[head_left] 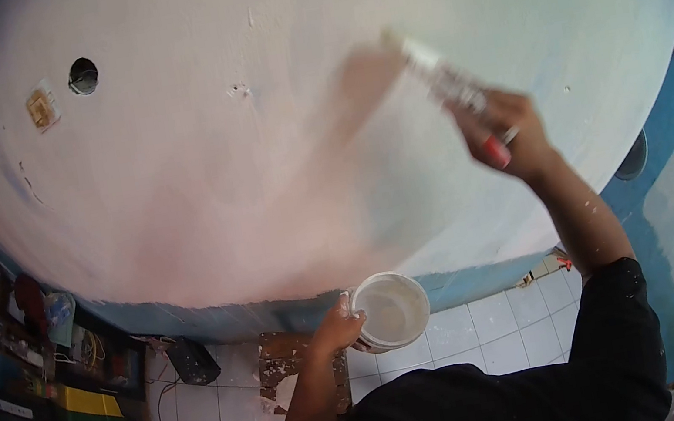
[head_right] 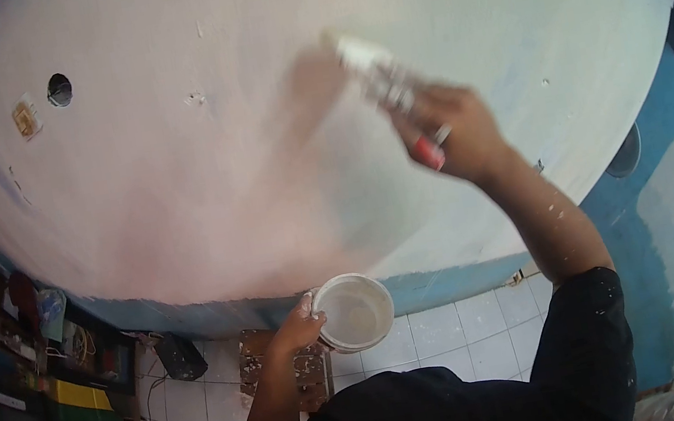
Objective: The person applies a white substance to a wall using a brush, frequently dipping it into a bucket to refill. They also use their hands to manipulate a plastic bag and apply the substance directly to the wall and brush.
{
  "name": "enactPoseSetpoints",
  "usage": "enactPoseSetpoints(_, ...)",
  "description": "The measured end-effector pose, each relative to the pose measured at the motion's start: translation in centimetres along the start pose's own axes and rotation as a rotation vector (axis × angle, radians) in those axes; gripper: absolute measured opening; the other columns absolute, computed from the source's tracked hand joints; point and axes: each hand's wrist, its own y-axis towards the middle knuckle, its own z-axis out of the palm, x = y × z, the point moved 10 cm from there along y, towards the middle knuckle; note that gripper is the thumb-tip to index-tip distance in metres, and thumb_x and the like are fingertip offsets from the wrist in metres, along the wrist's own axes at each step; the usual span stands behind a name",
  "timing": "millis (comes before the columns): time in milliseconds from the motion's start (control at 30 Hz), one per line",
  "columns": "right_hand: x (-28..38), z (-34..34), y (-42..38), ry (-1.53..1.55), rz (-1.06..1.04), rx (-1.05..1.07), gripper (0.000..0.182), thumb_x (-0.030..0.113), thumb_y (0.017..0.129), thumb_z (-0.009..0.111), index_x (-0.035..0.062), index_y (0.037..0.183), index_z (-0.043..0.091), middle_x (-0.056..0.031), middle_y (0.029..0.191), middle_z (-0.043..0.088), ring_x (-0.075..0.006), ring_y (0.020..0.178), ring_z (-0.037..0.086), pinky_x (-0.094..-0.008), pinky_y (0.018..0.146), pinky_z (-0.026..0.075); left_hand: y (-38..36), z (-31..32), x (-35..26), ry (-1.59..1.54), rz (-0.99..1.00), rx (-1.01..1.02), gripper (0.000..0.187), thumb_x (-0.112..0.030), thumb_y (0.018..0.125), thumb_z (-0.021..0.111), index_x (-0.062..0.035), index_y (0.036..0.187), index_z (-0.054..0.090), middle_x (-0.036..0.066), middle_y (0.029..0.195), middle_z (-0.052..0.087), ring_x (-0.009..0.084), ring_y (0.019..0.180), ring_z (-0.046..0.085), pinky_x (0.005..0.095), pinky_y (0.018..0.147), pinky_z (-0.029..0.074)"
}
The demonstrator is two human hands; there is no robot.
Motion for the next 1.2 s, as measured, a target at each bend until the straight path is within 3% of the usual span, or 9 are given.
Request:
enactPoseSetpoints(67, -1.4, -2.0, 2.4, -0.14, 0.088, -0.12, 0.02, -0.002, 0.075, 0.061, 0.001, 0.094, 0.062, -0.0115, 0.082, 0.066, -0.0234, 0.062, 0.064, -0.0294, 0.055, 0.052, -0.4, 0.1, -1.0, -0.034, -0.005, -0.025, 0.049, -0.015, 0.081, 0.052, 0.0034, 0.124, 0.038, 0.024, 0.103, 0.057, 0.028, 0.092, 0.06, 0.0353, 0.076, 0.049)
enactPoseSetpoints(233, 4.5, 12.5, -9.4, -0.097, 0.038, 0.354, 0.045, 0.018, 0.07, 0.06, 0.0059, 0.114, 0.055, -0.0223, 0.129, 0.044, -0.0333, 0.118, 0.047, -0.0348, 0.071, 0.054, -1.5, -0.6, -1.7, -0.065, 0.039, -0.054, 0.048, -0.014, 0.081, 0.052, 0.0032, 0.123, 0.038, 0.023, 0.104, 0.057, 0.0305, 0.096, 0.058, 0.0369, 0.082, 0.046)
enactPoseSetpoints(400, 11.6, 20.8, -18.7, 0.335, 0.332, 1.121, 0.041, 0.018, 0.074, 0.057, 0.0138, 0.114, 0.056, -0.0131, 0.119, 0.055, -0.0226, 0.102, 0.059, -0.0342, 0.072, 0.052, -1.8, -1.4, 1.5, -0.027, 0.066, -0.058, 0.048, -0.013, 0.081, 0.052, 0.0011, 0.124, 0.038, 0.022, 0.105, 0.056, 0.0296, 0.094, 0.059, 0.0374, 0.081, 0.047)
enactPoseSetpoints(600, 2.3, 8.0, -6.1, 0.181, 0.347, 0.211, 0.027, -0.003, 0.07, 0.059, 0.0062, 0.095, 0.063, -0.0127, 0.093, 0.065, -0.0272, 0.079, 0.065, -0.033, 0.065, 0.053, -4.1, -3.9, 0.0, -0.059, -0.053, -0.07, 0.05, -0.014, 0.079, 0.052, -0.0032, 0.125, 0.038, 0.022, 0.108, 0.056, 0.0302, 0.1, 0.057, 0.0373, 0.087, 0.044)
enactPoseSetpoints(733, 1.3, 5.0, -4.9, -0.059, 0.384, -0.081, 0.036, 0.0, 0.071, 0.062, 0.0118, 0.104, 0.064, -0.0155, 0.121, 0.054, -0.0306, 0.109, 0.055, -0.0353, 0.082, 0.05, -4.1, -5.5, 4.3, 0.15, -0.101, -0.134, 0.055, -0.015, 0.079, 0.053, -0.0027, 0.129, 0.035, 0.023, 0.114, 0.053, 0.0333, 0.104, 0.055, 0.0385, 0.093, 0.04)
enactPoseSetpoints(933, 14.1, 22.1, -18.8, 0.314, 0.538, 0.53, 0.037, 0.007, 0.072, 0.057, 0.0165, 0.108, 0.061, -0.0132, 0.13, 0.047, -0.0276, 0.116, 0.049, -0.0339, 0.083, 0.05, -6.4, -8.3, 8.4, 0.075, 0.037, -0.183, 0.059, -0.013, 0.078, 0.053, 0.0002, 0.131, 0.031, 0.025, 0.119, 0.05, 0.0338, 0.109, 0.052, 0.0385, 0.095, 0.039)
enactPoseSetpoints(1033, 16.2, 26.5, -23.4, 0.448, 0.648, 0.908, 0.035, 0.008, 0.07, 0.058, 0.0165, 0.104, 0.063, -0.0132, 0.126, 0.051, -0.0249, 0.111, 0.053, -0.0346, 0.082, 0.05, -8.1, -8.3, 12.3, -0.058, -0.383, -0.056, 0.057, -0.01, 0.078, 0.053, -0.0003, 0.13, 0.032, 0.025, 0.118, 0.05, 0.0328, 0.109, 0.052, 0.0368, 0.093, 0.04)
enactPoseSetpoints(1133, 12.2, 22.2, -19.4, 0.444, 0.519, 0.687, 0.037, 0.011, 0.068, 0.059, 0.0158, 0.104, 0.063, -0.0152, 0.12, 0.055, -0.0272, 0.099, 0.06, -0.0347, 0.073, 0.052, -7.3, -9.3, 10.3, 0.228, 0.051, -0.058, 0.053, 0.002, 0.078, 0.046, -0.0018, 0.129, 0.032, 0.019, 0.118, 0.047, 0.0272, 0.102, 0.055, 0.0371, 0.074, 0.055)
enactPoseSetpoints(1200, 6.1, 15.1, -14.1, 0.421, 0.512, 0.395, 0.038, 0.005, 0.068, 0.059, 0.0145, 0.104, 0.064, -0.0142, 0.115, 0.058, -0.0279, 0.092, 0.062, -0.034, 0.073, 0.052, -7.4, -8.8, 8.1, -0.008, -0.103, -0.023, 0.053, 0.003, 0.079, 0.045, -0.0027, 0.13, 0.03, 0.019, 0.116, 0.048, 0.0276, 0.097, 0.057, 0.0356, 0.064, 0.058)
